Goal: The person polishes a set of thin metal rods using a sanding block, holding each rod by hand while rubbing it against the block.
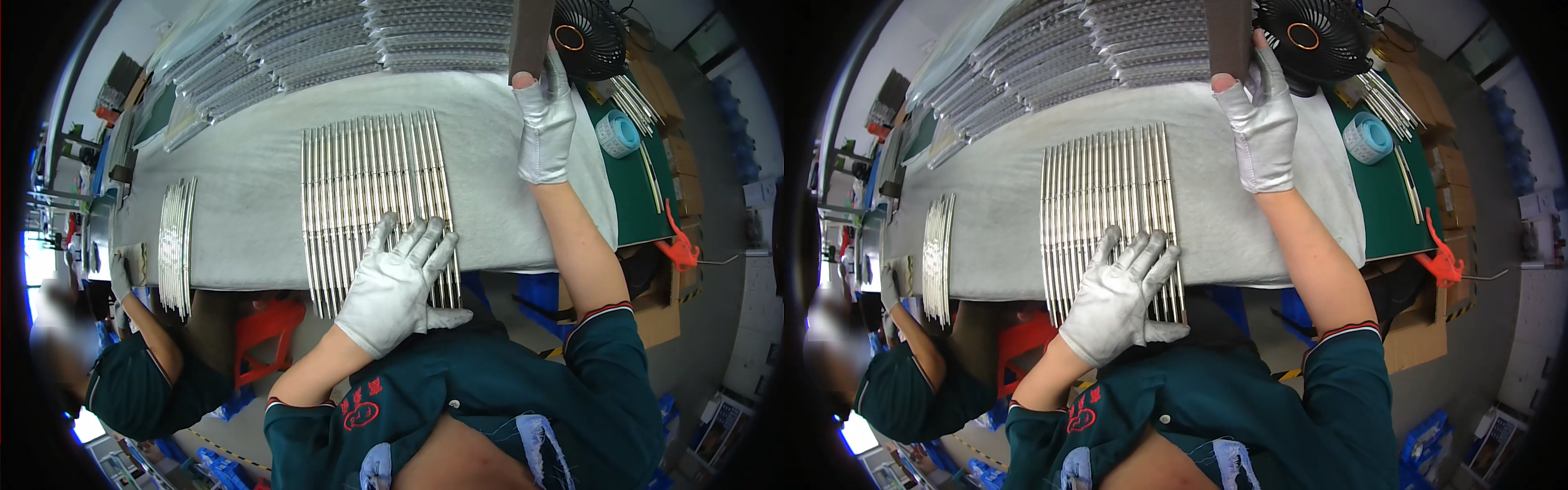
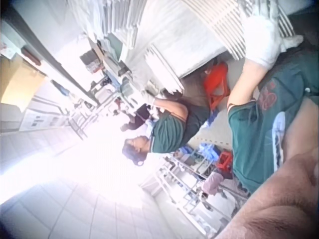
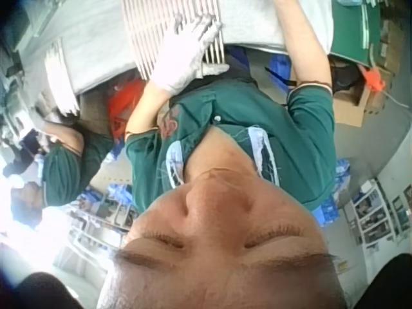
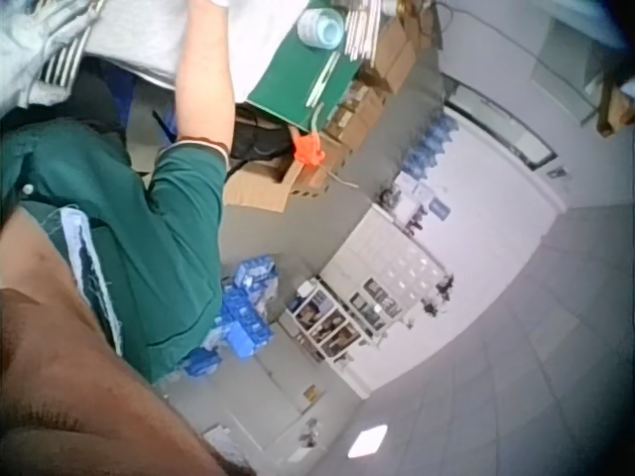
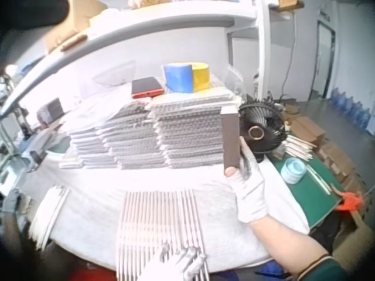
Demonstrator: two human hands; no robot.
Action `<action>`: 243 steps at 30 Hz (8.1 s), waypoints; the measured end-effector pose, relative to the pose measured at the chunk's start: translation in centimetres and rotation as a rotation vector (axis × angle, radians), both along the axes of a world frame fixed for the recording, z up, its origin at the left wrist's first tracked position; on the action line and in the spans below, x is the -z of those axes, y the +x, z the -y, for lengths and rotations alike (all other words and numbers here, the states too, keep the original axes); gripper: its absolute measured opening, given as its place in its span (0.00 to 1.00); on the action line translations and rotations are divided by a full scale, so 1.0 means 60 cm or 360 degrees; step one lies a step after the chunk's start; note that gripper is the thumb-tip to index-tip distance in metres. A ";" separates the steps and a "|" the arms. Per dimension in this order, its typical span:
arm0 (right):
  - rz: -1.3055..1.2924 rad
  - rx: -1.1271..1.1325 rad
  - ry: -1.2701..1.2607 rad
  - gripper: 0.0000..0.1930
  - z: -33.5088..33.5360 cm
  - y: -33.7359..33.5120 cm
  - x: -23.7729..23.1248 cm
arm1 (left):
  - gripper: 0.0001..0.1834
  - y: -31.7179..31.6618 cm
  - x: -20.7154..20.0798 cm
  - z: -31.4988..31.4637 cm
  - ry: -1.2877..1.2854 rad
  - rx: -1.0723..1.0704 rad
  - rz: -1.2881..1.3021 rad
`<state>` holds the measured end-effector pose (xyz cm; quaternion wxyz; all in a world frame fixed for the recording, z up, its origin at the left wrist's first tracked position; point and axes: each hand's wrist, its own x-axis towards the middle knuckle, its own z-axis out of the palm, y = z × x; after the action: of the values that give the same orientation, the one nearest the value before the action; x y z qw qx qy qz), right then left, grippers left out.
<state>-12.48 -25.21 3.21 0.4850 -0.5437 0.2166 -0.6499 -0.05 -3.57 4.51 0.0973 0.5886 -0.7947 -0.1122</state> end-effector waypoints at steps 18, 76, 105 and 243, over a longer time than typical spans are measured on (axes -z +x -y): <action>-0.0280 0.0038 -0.0044 0.38 0.005 0.001 0.006 | 0.53 0.034 -0.003 -0.030 -0.0035 -0.0237 0.0098; -0.1030 -0.0190 -0.0177 0.34 0.007 -0.037 -0.022 | 0.40 -0.072 0.040 -0.004 -0.0251 -0.0090 0.0150; -0.2222 -0.0618 -0.1273 0.24 -0.046 -0.066 -0.067 | 0.25 -0.065 0.009 -0.003 -0.0368 0.0266 -0.0031; -0.2467 -0.0778 -0.0956 0.24 -0.088 -0.116 -0.109 | 0.32 -0.055 0.030 -0.006 -0.0570 0.0199 -0.0219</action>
<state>-19.45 -19.90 9.77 0.1625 -0.9697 0.1824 -0.0034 -3.35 -3.24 2.70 0.2474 0.5023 -0.8284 -0.0149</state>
